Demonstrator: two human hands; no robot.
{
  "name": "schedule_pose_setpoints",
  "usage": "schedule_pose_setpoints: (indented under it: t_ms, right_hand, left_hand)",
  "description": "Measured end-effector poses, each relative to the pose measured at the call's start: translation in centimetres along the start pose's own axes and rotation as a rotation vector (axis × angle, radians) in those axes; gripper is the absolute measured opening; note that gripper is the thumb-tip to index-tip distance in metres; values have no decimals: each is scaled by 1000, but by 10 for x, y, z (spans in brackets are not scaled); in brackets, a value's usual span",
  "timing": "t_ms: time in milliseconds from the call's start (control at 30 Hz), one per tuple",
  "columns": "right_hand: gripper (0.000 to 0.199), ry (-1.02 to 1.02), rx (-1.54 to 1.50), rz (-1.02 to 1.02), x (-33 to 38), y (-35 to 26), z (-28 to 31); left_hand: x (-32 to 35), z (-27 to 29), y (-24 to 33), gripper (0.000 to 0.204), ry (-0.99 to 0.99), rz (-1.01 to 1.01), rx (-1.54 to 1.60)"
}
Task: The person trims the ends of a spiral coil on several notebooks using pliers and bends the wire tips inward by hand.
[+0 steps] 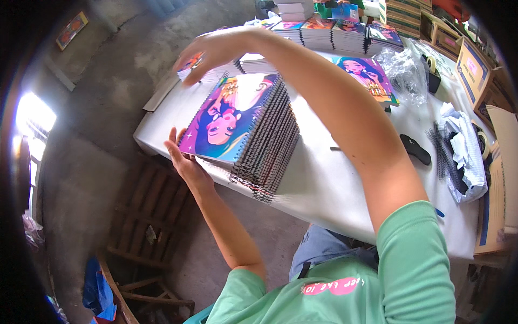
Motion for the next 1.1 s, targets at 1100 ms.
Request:
schedule_pose_setpoints:
  t_ms: [1100]
  right_hand:
    - [63,623,-730,-1373,375,163,-58]
  left_hand:
    - [72,-240,-70,75,-641,-145,-832]
Point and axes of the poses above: each hand's wrist, its own x-axis away from the middle knuckle, its own z-axis out of the back of the hand, y = z × x, the point moved 5 cm from there along -x, towards the middle knuckle, and after that the axes turned 13 degrees about -y, right-handed, at the moved point
